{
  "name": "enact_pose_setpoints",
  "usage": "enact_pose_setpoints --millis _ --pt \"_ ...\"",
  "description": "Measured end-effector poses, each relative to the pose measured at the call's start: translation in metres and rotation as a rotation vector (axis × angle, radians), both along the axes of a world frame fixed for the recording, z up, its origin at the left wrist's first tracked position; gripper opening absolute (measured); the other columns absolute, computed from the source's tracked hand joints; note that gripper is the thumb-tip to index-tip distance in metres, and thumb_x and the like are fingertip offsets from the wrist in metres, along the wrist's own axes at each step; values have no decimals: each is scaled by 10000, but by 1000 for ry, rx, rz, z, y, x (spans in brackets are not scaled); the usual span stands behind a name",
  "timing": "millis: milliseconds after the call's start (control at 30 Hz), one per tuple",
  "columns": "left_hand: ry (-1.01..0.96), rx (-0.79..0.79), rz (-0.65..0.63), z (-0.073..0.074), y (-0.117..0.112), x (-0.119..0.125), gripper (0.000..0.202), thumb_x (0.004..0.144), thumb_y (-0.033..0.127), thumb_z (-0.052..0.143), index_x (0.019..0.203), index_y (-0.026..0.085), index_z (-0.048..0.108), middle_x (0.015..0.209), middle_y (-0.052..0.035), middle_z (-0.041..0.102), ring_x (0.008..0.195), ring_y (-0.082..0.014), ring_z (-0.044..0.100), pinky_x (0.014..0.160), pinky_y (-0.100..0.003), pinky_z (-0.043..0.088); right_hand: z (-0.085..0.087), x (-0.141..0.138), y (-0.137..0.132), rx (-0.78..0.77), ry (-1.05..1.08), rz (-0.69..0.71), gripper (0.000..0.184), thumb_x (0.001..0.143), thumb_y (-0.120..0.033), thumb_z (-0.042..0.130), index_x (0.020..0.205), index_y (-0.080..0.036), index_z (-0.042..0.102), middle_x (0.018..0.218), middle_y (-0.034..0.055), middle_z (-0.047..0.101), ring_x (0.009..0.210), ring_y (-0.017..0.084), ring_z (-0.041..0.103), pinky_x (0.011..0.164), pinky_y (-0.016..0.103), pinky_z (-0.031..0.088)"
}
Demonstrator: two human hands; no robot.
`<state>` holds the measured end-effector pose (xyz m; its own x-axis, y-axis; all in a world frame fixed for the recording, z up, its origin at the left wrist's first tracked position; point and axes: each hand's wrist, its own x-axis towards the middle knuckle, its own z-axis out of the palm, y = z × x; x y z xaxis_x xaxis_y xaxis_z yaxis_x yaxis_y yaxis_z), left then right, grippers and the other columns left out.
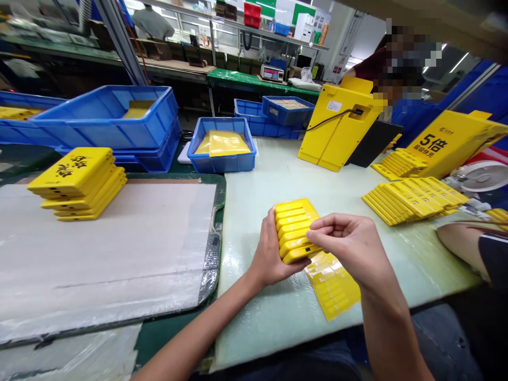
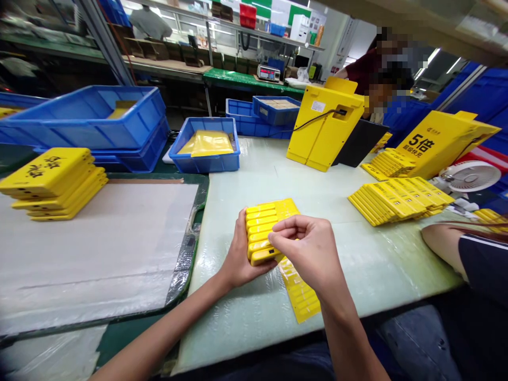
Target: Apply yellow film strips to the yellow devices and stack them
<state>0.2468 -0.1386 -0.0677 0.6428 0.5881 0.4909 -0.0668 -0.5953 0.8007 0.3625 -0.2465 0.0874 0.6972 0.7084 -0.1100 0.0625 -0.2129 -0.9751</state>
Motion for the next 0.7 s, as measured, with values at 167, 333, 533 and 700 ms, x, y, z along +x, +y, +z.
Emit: enact_pose_setpoints --millis 167,333,533,700 --pt "10 3 -1 1 0 0 1403 741 648 898 1700 237 -39 1663 -233 297 1557 -482 330 1275 -705 316 -1 2 0 -13 -17 29 194 569 -251 862 727 -155 806 692 60 765 637 187 715 613 281 608" --pt "17 5 0 1 0 0 1411 739 653 902 1702 252 -49 1673 -227 284 1566 -478 318 1286 -697 306 -6 18 -2 -195 -270 78 194 635 -324 850 698 -164 761 620 29 696 580 160 631 515 248 458" --pt "6 7 3 0 3 1 1371 757 629 897 1701 261 -26 1656 -220 306 1539 -457 371 1273 -677 339 -19 34 1 -165 -201 276 510 779 -458 823 1167 -148 707 594 -69 583 506 136 556 489 244 425" --pt "-9 -3 28 -3 7 4 1364 732 646 900 1706 236 38 1629 -225 360 1533 -456 396 1269 -666 350 -49 63 -33 -68 -423 20 323 960 -400 626 1174 -170 698 791 10 715 760 185 718 707 299 559"
